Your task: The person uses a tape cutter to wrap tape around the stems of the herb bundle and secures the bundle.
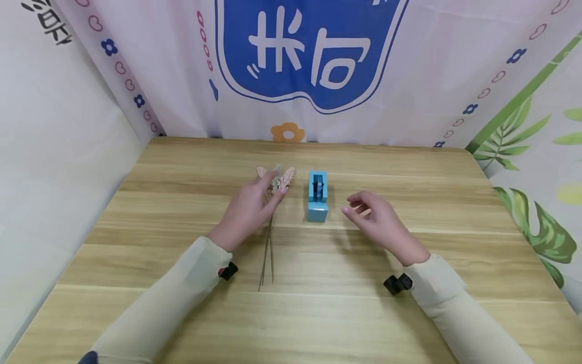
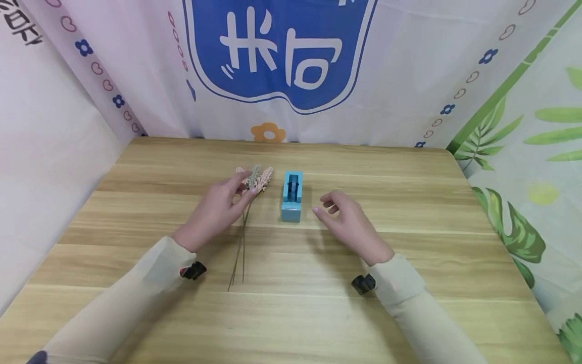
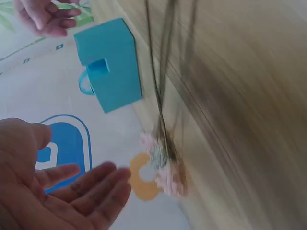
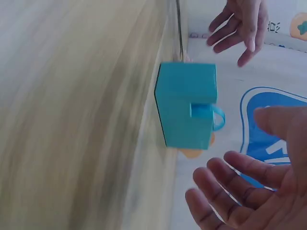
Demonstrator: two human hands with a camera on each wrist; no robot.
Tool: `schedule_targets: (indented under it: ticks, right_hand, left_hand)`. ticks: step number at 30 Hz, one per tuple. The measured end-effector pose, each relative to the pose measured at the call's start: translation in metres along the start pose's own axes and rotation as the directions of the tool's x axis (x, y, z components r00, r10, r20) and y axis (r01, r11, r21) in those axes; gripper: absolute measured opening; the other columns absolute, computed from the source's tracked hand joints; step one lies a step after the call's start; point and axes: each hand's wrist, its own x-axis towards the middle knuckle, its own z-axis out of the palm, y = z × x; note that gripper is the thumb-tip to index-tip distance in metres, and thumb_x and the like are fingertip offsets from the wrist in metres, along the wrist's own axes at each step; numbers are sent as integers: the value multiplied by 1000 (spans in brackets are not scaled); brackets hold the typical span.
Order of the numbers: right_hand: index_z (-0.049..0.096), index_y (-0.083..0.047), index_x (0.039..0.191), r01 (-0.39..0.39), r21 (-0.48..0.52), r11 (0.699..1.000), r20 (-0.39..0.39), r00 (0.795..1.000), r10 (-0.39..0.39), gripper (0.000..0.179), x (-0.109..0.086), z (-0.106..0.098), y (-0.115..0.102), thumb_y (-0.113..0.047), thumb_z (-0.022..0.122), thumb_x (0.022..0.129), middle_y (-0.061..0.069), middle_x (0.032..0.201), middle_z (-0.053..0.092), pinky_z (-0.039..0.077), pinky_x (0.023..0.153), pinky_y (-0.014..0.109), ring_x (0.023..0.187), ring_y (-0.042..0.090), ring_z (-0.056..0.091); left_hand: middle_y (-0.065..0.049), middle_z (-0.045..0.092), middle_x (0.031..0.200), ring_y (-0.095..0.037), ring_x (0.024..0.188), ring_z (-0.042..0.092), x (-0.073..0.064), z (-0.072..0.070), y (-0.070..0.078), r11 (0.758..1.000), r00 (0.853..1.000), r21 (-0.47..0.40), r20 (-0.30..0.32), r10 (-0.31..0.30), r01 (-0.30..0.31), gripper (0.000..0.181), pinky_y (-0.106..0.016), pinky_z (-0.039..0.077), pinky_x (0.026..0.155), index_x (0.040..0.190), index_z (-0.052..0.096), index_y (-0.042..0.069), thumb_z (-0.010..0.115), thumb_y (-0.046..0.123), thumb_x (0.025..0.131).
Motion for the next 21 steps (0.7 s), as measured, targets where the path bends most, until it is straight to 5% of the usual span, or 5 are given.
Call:
schedule_targets:
  ticks: [7,16,21]
  right_hand:
    - [72,2,119,-62,195,979,32,998,57,28,15,16,2,-22,63,106,21,109,73,51,72,23,90,20,63]
    - [71,-1,121,-229,394,890,125,973,195,33,32,32,-1,-29,64,105,16,107,68,56,71,28,89,21,60]
    - [73,0,119,-236,404,884,111,972,209,32,36,38,-5,-28,66,105,10,102,68,51,71,24,87,16,58]
  left_hand:
    - [-8,75,109,-21,95,68,13,19,8,970,993,-237,115,-21,48,41,-36,59,80,144,61,10,58,32,109]
    - [-14,76,116,-24,100,72,26,41,13,917,988,-394,153,3,58,40,-36,61,85,140,65,6,67,22,104]
    - [-15,76,120,-26,106,73,27,47,13,916,987,-397,161,16,50,44,-38,62,91,144,61,8,68,23,103]
